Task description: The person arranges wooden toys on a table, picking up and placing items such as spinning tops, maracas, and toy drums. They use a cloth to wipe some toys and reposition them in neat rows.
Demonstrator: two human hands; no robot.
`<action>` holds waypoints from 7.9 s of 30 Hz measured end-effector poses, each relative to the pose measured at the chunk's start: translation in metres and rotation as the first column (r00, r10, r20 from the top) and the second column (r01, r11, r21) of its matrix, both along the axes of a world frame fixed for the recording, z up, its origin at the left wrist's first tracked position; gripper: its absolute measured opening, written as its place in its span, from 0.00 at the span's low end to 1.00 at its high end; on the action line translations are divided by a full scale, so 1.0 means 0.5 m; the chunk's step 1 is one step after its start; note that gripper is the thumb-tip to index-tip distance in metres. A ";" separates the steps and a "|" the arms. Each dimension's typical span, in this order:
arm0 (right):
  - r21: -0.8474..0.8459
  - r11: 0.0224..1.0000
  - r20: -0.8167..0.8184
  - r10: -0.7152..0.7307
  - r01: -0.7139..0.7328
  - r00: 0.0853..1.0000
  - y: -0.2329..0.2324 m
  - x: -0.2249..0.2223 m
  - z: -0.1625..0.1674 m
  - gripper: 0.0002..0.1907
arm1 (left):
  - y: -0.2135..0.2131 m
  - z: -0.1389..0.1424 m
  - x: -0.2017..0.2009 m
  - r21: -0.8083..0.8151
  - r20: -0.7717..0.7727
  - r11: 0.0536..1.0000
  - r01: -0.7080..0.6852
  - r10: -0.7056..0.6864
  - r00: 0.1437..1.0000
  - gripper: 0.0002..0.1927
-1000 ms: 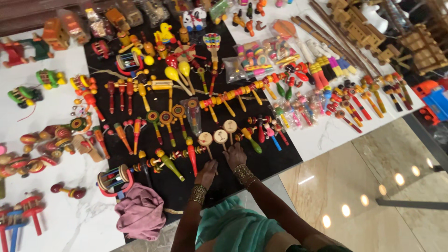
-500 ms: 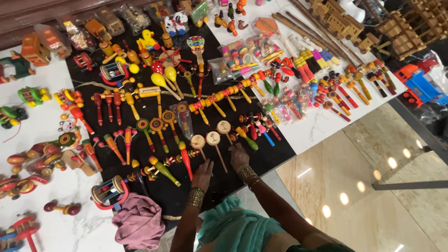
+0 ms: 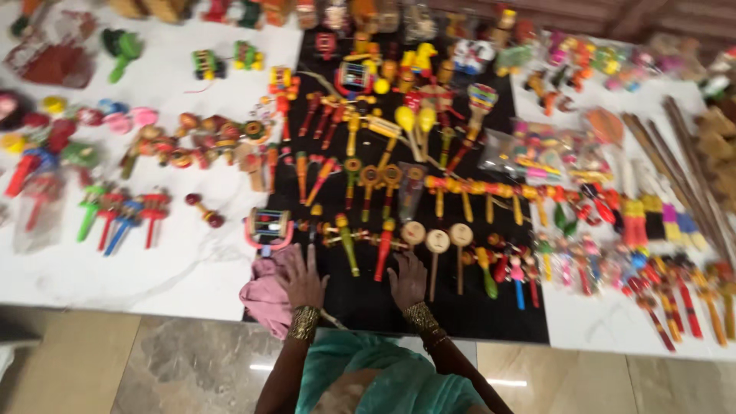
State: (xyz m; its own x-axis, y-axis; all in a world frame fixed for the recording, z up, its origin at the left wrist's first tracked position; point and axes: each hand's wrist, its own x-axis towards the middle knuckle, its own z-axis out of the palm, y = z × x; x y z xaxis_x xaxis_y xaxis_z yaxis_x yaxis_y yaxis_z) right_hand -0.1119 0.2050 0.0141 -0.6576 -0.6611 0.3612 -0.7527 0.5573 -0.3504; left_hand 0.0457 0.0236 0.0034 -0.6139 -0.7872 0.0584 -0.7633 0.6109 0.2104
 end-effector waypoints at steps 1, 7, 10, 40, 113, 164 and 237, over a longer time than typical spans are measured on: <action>-0.007 1.000 0.020 0.023 -0.023 1.000 -0.032 0.014 -0.006 0.25 | -0.021 -0.001 0.026 0.027 0.061 0.999 -0.036 0.034 0.998 0.54; -0.034 0.999 -0.045 0.031 -0.033 0.999 -0.233 0.126 -0.042 0.23 | -0.193 -0.058 0.160 0.053 0.190 0.998 0.020 -0.030 0.981 0.49; -0.072 0.997 -0.033 0.003 -0.005 0.999 -0.340 0.182 -0.051 0.23 | -0.297 -0.064 0.239 -0.052 0.054 0.997 0.053 -0.050 0.997 0.44; -0.285 0.954 0.648 0.117 0.096 0.752 -0.799 0.383 -0.023 0.32 | -0.662 0.026 0.232 0.653 -0.575 0.736 0.176 0.331 0.749 0.30; 0.083 0.900 0.351 -0.428 0.428 0.832 -0.542 0.302 0.017 0.23 | -0.418 0.003 0.080 0.490 -0.160 0.870 0.043 0.041 0.986 0.15; 0.012 0.912 0.368 -0.385 0.410 0.846 -0.631 0.354 0.038 0.28 | -0.509 -0.009 0.187 0.507 -0.131 0.859 -0.074 0.161 0.978 0.15; 0.120 0.936 0.433 -0.349 0.330 0.831 0.025 -0.012 -0.019 0.17 | 0.111 -0.050 -0.161 0.104 -0.384 0.412 0.905 -0.823 0.418 0.17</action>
